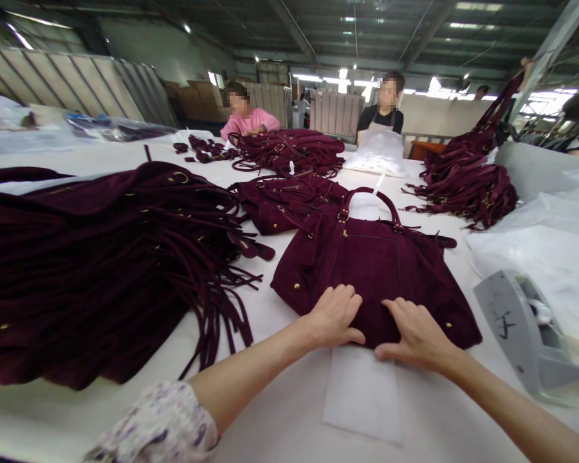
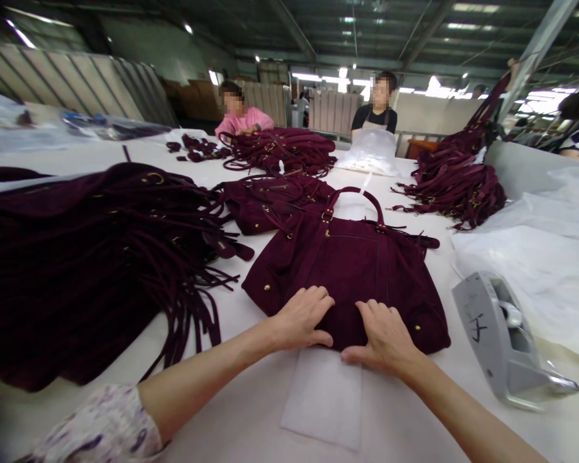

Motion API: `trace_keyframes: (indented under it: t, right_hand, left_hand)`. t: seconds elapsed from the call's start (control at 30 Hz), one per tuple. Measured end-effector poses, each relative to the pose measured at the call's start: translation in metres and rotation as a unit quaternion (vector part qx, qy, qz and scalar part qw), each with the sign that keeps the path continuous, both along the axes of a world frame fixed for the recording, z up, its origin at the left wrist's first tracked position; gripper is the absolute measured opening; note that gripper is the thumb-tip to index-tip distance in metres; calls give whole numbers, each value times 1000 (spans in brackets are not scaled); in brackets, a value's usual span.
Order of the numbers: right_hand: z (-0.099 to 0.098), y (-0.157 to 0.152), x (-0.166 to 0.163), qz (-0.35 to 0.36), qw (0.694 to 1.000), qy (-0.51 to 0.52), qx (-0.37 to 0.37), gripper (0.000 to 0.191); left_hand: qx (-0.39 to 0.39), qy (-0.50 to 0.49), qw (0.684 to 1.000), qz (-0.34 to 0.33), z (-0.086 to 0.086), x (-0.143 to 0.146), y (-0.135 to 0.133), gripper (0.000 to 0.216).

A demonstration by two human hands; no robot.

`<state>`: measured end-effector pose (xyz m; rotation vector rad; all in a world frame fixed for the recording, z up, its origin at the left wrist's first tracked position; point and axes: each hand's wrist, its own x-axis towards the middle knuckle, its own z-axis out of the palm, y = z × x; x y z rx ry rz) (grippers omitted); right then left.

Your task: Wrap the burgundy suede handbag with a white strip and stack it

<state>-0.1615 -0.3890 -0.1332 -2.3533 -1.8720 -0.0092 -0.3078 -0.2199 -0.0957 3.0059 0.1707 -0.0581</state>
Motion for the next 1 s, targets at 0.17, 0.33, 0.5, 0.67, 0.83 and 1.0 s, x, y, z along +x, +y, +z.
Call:
trace_keyframes:
  t: [0.17, 0.33, 0.5, 0.67, 0.83, 1.0]
  right_hand:
    - [10, 8, 6, 0, 996, 57, -62, 74]
    - [24, 21, 9, 9, 985, 131, -112, 58]
    - [34, 39, 27, 32, 969, 198, -144, 54]
    - [41, 55, 51, 51, 917, 336, -208, 46]
    - [30, 53, 53, 23, 891, 404, -205, 48]
    - [24, 54, 48, -16, 882, 419, -215, 49]
  left_hand:
    - [-24, -9, 1000, -16, -9, -8, 4, 61]
    - [-57, 42, 997, -23, -6, 9, 14, 55]
    - [-128, 95, 987, -35, 10, 29, 32, 51]
    - [-251, 149, 956, -31, 24, 40, 47, 47]
    - [-297, 195, 935, 4, 16, 39, 49, 45]
    - [-285, 227, 931, 20, 22, 47, 45, 40]
